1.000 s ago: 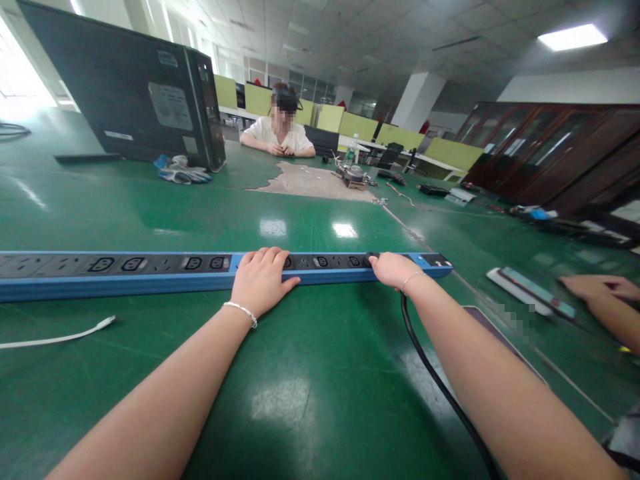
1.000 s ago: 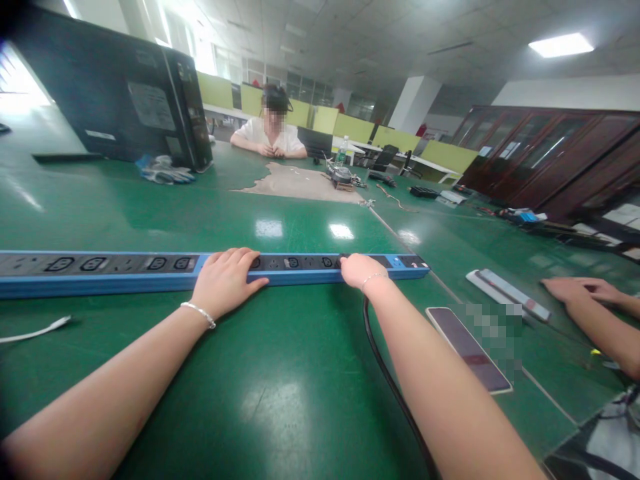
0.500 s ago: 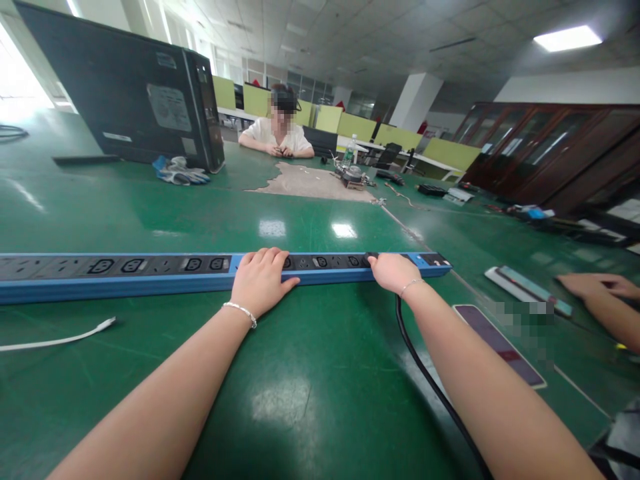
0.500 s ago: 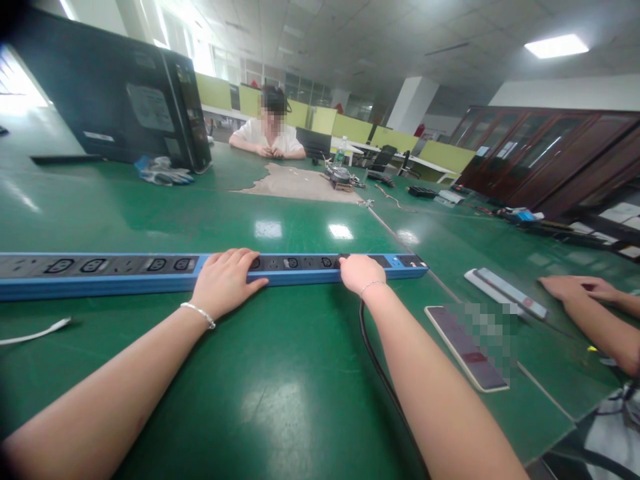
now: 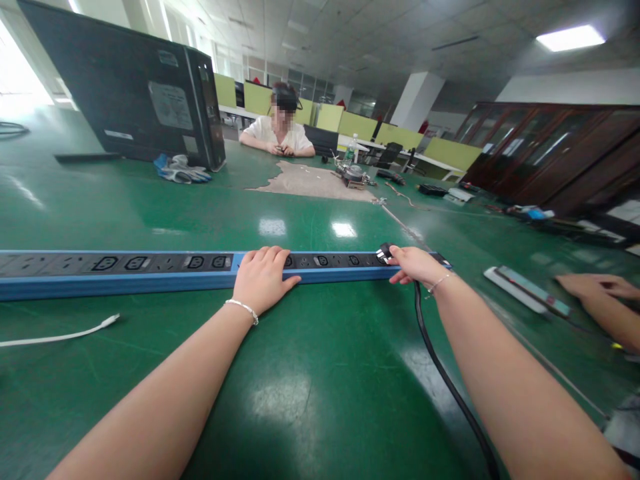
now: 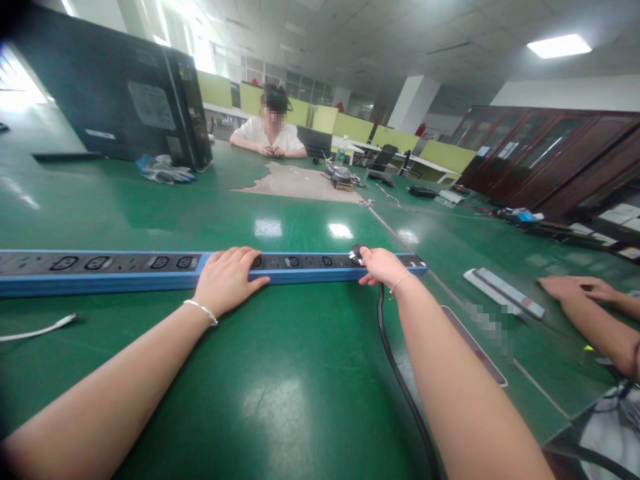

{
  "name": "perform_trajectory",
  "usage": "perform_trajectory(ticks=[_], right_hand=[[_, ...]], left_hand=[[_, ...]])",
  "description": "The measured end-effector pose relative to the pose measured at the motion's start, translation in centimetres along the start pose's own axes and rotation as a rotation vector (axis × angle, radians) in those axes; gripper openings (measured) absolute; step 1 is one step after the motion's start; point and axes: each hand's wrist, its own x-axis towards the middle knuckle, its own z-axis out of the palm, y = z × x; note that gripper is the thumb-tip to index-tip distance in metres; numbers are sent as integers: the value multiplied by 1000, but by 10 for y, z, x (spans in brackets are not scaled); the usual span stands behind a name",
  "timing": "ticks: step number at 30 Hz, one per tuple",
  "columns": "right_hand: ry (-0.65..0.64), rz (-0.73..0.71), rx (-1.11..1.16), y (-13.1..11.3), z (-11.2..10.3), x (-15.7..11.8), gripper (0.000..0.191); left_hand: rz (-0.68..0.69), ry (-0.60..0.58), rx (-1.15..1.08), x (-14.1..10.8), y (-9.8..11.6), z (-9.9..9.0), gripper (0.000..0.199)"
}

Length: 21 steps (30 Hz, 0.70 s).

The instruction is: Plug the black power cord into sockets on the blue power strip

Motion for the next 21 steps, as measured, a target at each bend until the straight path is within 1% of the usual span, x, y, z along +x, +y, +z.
perform_trajectory(ticks=[2, 3, 4, 6, 8, 10, 11, 13, 16, 18, 21], right_hand=[[1, 5, 100, 1, -2, -1, 41], [23, 5, 157, 2, -3, -1, 40], [66, 6, 205, 3, -6, -1, 38], [212, 10, 249, 7, -15, 1, 36], [380, 15, 181, 14, -27, 6, 38], [470, 8, 78, 22, -39, 14, 42], [488, 4, 4, 26, -44, 18, 45], [476, 16, -184, 32, -52, 25, 48], [406, 26, -469, 39, -55, 34, 49], [352, 12, -582, 42, -54, 38, 49], [253, -6, -676, 49, -49, 44, 48]], left_hand=[[-7, -8, 2, 0, 0, 0, 50], [-8, -13, 4, 0, 0, 0, 50], [-9, -15, 5, 0, 0, -1, 49], [-6, -16, 6, 0, 0, -1, 50], [-1, -11, 4, 0, 0, -1, 50], [2, -5, 7, 0, 0, -1, 50], [3, -3, 10, 0, 0, -1, 50], [2, -1, 18, 0, 0, 0, 49], [12, 5, 28, 0, 0, 0, 49], [22, 11, 29, 0, -1, 0, 49], [17, 10, 27, -1, -1, 0, 48]])
